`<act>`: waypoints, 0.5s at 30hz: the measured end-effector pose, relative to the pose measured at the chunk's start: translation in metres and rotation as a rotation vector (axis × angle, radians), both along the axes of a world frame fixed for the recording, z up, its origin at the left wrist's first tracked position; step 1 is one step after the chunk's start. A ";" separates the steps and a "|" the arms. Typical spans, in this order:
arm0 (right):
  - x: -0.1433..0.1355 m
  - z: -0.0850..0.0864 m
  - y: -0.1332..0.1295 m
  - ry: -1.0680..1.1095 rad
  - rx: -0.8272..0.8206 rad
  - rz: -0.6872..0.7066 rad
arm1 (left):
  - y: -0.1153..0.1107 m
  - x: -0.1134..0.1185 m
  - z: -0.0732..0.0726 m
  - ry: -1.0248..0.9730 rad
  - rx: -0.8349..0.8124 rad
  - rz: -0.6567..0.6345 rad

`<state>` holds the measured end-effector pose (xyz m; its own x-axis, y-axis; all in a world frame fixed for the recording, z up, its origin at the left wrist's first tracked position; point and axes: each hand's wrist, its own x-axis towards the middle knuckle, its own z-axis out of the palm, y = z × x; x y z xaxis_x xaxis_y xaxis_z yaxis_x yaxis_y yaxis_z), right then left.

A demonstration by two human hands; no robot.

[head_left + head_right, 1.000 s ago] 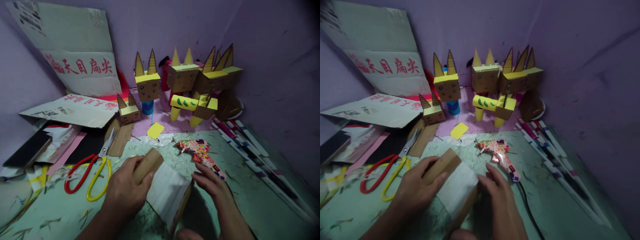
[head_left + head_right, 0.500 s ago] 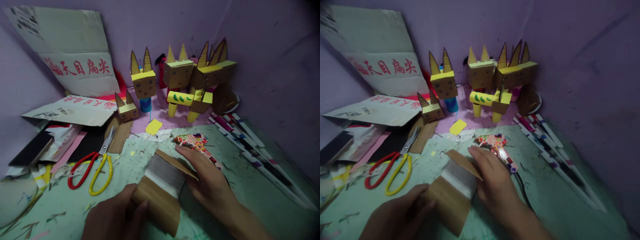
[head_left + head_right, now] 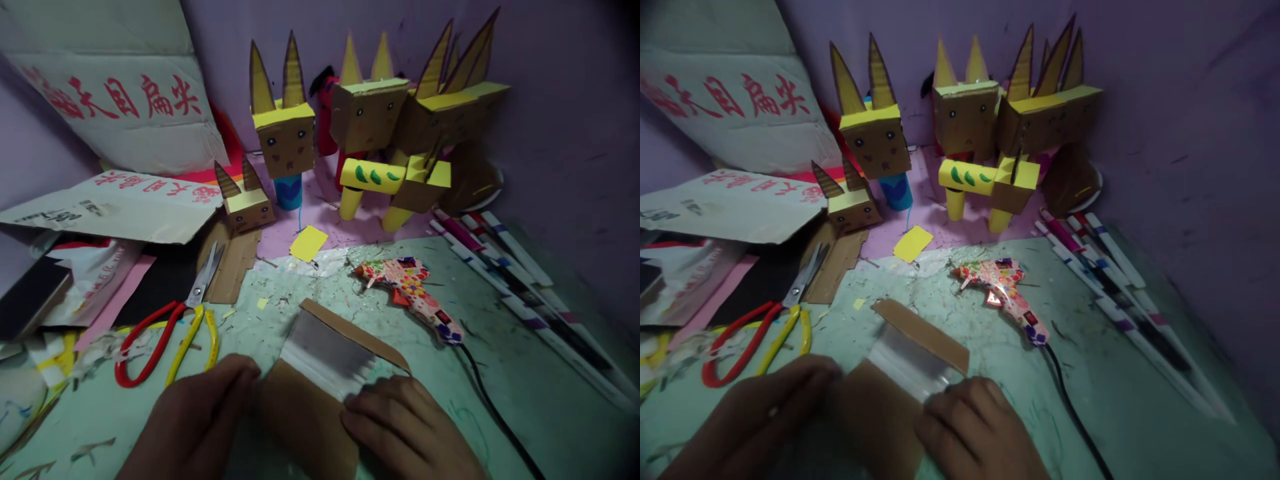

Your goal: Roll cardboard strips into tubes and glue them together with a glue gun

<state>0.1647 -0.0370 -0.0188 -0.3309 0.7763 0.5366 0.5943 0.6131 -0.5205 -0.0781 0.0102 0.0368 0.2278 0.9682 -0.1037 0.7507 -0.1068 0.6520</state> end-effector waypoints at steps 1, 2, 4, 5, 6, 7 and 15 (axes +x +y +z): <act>-0.001 -0.003 0.000 0.004 -0.022 -0.001 | 0.004 -0.002 -0.002 -0.047 0.021 -0.066; -0.001 -0.005 0.000 0.003 -0.037 0.001 | 0.008 -0.003 -0.004 -0.093 0.031 -0.132; 0.003 -0.006 0.001 0.005 -0.037 0.000 | 0.012 0.001 -0.009 -0.166 -0.006 -0.141; 0.006 -0.005 0.001 -0.005 -0.034 0.002 | 0.012 0.004 -0.011 -0.181 -0.059 -0.108; 0.010 -0.004 0.003 -0.031 -0.034 0.012 | 0.011 0.009 -0.013 -0.179 -0.120 -0.061; 0.014 -0.001 0.005 -0.067 -0.039 0.020 | 0.008 0.013 -0.015 -0.158 -0.171 -0.010; 0.034 0.019 0.014 -0.244 -0.111 0.151 | -0.009 0.009 -0.018 0.099 0.461 -0.455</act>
<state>0.1985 -0.0229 0.0007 -0.5555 0.7580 0.3419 0.6165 0.6514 -0.4423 -0.0694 0.0010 0.0184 0.6358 0.7277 0.2571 0.6190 -0.6798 0.3934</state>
